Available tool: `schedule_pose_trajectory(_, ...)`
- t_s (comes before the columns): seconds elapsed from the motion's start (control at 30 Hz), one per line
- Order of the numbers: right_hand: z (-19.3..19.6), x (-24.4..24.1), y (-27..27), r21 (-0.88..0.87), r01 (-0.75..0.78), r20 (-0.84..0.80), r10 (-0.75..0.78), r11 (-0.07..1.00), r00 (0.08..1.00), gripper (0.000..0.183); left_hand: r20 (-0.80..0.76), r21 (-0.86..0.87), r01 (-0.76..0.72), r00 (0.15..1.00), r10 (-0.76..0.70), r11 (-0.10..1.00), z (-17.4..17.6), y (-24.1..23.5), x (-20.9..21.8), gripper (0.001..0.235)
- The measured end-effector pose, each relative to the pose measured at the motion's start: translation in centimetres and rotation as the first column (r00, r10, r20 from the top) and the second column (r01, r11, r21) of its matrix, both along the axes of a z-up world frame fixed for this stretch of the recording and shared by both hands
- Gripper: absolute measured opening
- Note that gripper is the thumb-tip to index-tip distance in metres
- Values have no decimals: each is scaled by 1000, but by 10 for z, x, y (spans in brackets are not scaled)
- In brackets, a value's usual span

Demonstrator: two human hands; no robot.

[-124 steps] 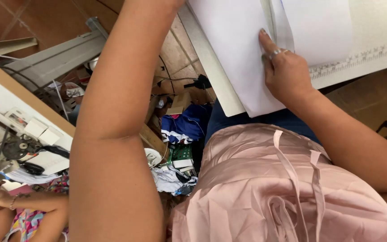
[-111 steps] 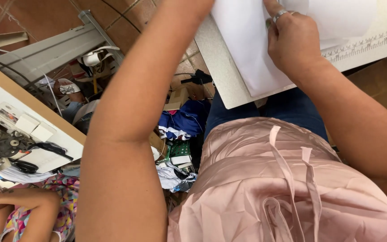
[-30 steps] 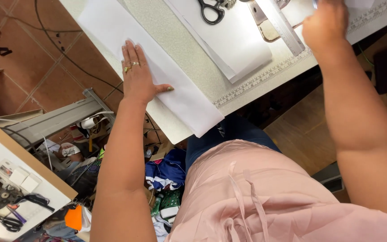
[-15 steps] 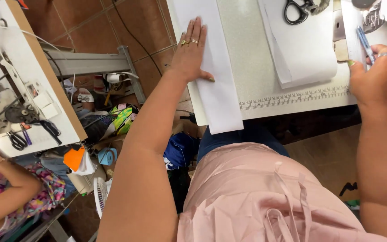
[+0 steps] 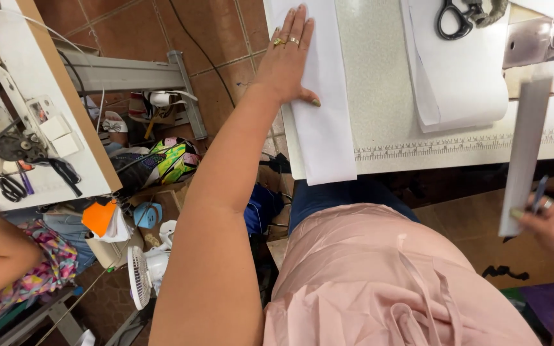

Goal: Measuring, marking, and cutting fabric or paper patterns on a workbench in a sewing factory.

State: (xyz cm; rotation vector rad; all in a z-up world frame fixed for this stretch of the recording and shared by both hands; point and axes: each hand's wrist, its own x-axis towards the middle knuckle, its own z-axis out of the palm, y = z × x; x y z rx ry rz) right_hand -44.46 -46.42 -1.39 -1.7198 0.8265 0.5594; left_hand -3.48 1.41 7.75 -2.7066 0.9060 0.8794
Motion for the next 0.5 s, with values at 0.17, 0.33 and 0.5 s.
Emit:
schedule_pose_trajectory(0.17,131,127,110,188,-55,-129,80,981,988,25,15,-77,-55,998,56,996,-20,1,9,106)
schedule_pose_trajectory(0.33,115,310,201,-389,-310,299,436,868,849,24,115,-11,-10,993,11,1000,-33,-1,14,107)
schedule_pose_trajectory(0.5,7,392,176,-684,-238,554,703,690,446,55,70,76,17,997,-22,997,-16,-4,23,120)
